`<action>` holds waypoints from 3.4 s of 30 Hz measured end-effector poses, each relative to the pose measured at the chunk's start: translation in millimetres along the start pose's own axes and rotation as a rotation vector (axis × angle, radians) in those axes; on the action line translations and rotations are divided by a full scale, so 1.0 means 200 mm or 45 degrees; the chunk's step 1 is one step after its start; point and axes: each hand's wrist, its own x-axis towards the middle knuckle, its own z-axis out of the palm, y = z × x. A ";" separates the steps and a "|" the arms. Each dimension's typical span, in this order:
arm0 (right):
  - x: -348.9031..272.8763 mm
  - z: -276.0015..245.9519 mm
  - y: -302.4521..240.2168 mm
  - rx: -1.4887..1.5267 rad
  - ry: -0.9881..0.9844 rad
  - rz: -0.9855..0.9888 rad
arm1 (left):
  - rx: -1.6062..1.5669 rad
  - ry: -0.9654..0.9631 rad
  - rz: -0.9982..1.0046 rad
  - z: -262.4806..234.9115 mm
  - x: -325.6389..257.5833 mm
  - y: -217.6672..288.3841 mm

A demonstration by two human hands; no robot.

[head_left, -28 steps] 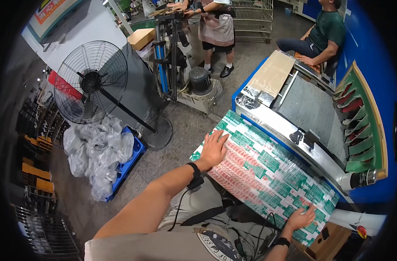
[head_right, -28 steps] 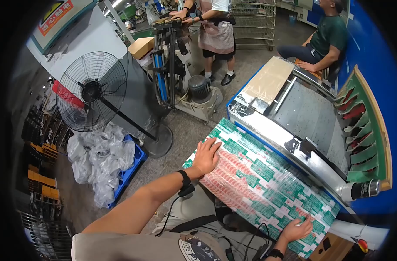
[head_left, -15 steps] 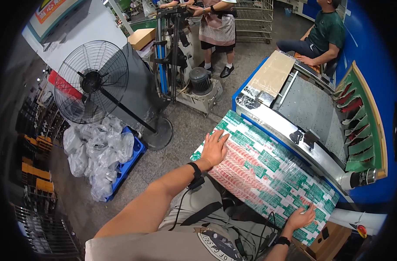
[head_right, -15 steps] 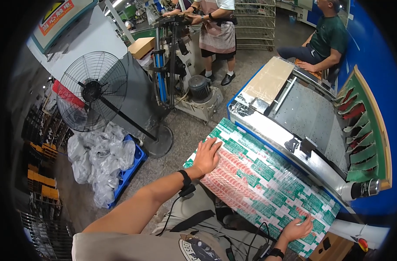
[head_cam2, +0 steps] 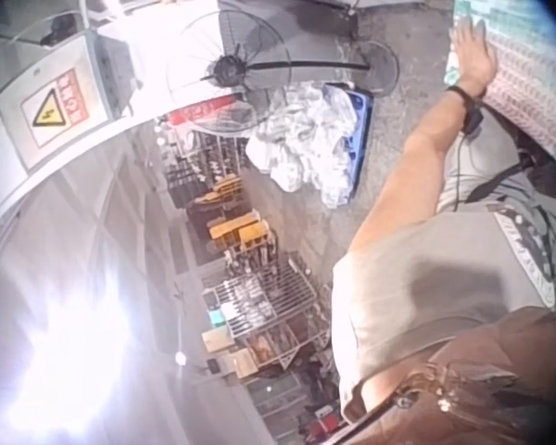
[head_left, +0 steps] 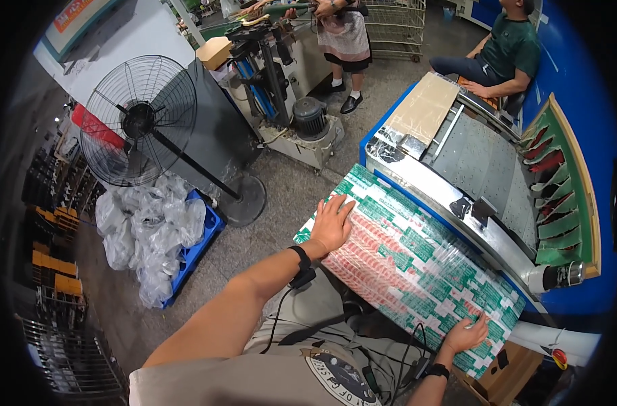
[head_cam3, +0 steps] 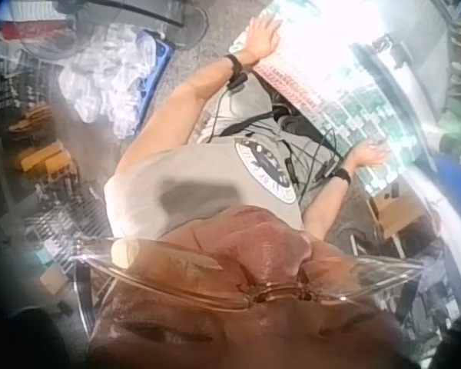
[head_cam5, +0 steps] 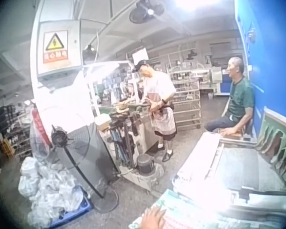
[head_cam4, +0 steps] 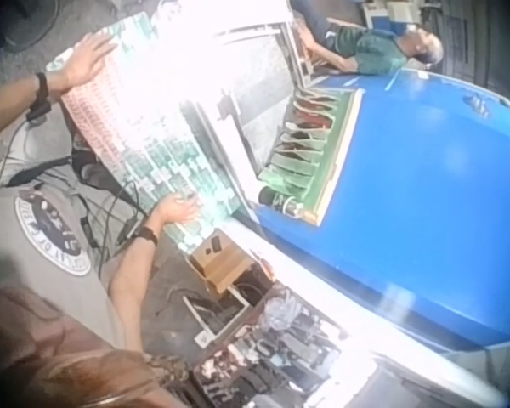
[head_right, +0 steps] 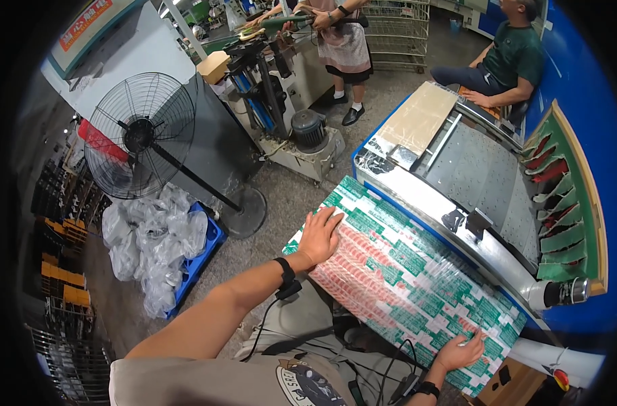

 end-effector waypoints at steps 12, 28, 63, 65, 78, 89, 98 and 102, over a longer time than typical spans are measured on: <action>0.02 -0.01 -0.03 0.007 -0.006 0.001 | 0.003 -0.002 -0.008 -0.01 0.02 0.00; 0.04 -0.01 0.02 0.112 0.146 -0.218 | 0.034 0.153 0.104 0.05 0.01 -0.04; 0.07 -0.02 0.01 0.026 0.072 -0.139 | -0.022 0.175 0.094 0.03 0.07 0.02; 0.05 -0.02 -0.01 0.028 0.098 -0.100 | -0.071 0.120 0.097 0.04 0.07 0.00; 0.02 -0.05 0.02 0.123 0.049 -0.064 | 0.002 0.035 0.016 0.02 0.00 0.02; 0.00 0.01 -0.03 -0.024 -0.060 0.034 | 0.003 0.002 -0.013 -0.02 0.00 -0.01; 0.00 -0.04 0.05 -0.028 -0.046 0.103 | -0.084 0.052 0.055 0.03 0.04 0.05; 0.00 -0.04 -0.06 0.063 -0.043 0.041 | -0.058 0.040 0.049 0.02 -0.04 -0.06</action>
